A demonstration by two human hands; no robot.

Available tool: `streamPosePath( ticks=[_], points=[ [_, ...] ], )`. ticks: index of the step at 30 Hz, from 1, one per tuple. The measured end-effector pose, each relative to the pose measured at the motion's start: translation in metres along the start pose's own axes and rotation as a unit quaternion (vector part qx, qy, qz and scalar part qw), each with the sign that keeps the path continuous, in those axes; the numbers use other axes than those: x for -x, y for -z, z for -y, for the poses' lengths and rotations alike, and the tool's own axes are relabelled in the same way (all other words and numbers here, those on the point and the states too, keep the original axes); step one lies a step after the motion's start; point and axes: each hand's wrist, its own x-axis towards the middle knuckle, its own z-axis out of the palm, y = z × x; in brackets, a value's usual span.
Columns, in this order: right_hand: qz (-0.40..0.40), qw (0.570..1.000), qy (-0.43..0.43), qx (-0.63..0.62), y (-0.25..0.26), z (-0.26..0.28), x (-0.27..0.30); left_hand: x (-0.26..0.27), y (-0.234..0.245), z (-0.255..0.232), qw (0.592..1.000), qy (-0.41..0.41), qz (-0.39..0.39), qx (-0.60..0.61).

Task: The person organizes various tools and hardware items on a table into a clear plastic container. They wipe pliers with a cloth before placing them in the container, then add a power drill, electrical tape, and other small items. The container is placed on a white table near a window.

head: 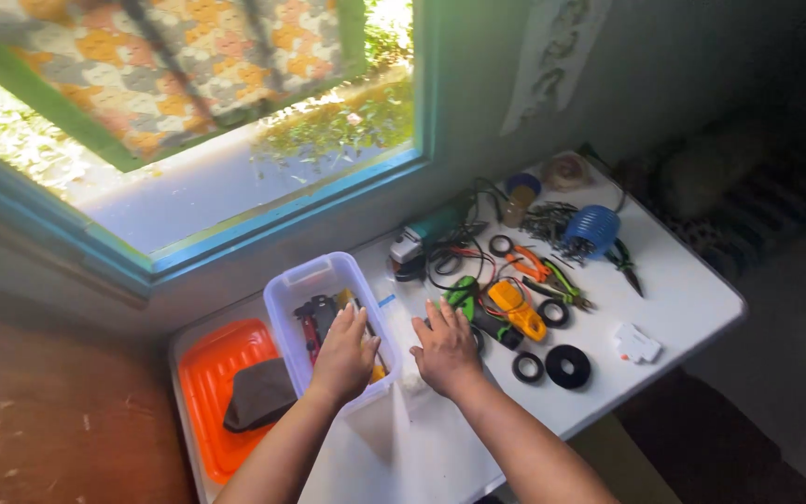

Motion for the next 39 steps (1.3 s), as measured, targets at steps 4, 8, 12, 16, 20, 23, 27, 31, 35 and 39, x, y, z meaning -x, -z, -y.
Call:
streamPosePath(
  ticks=[4, 8, 12, 16, 20, 23, 27, 31, 35, 39],
  points=[
    [0.018, 0.998, -0.041, 0.033, 0.013, -0.032, 0.022, -0.015, 0.001, -0.05, 0.998, -0.034, 0.048, -0.034],
    [0.062, 0.992, -0.104, 0.026, 0.009, -0.078, 0.033, -0.035, -0.013, -0.094, 0.992, -0.051, 0.11, -0.041],
    [0.139, 0.974, -0.179, -0.002, 0.024, -0.117, 0.035, -0.058, -0.036, -0.13, 0.983, -0.067, 0.158, -0.066],
    [0.105, 0.973, -0.202, -0.03, 0.044, -0.149, 0.035, -0.086, -0.05, -0.168, 0.975, -0.076, 0.196, -0.068],
    [0.111, 0.967, -0.229, -0.031, 0.039, -0.19, 0.033, -0.114, -0.062, -0.2, 0.963, -0.088, 0.242, -0.077],
    [0.093, 0.966, -0.24, -0.02, 0.013, -0.228, 0.033, -0.135, -0.083, -0.208, 0.955, -0.091, 0.272, -0.072],
    [0.105, 0.954, -0.278, -0.031, 0.015, -0.256, 0.023, -0.159, -0.098, -0.226, 0.941, -0.072, 0.32, -0.085],
    [0.147, 0.933, -0.325, -0.051, -0.001, -0.284, 0.011, -0.178, -0.108, -0.236, 0.925, -0.058, 0.359, -0.108],
    [0.138, 0.932, -0.328, -0.064, -0.022, -0.304, -0.003, -0.19, -0.128, -0.235, 0.907, -0.031, 0.407, -0.106],
    [0.088, 0.946, -0.304, -0.076, -0.056, -0.321, -0.021, -0.198, -0.155, -0.223, 0.896, -0.023, 0.428, -0.118]
  ],
)
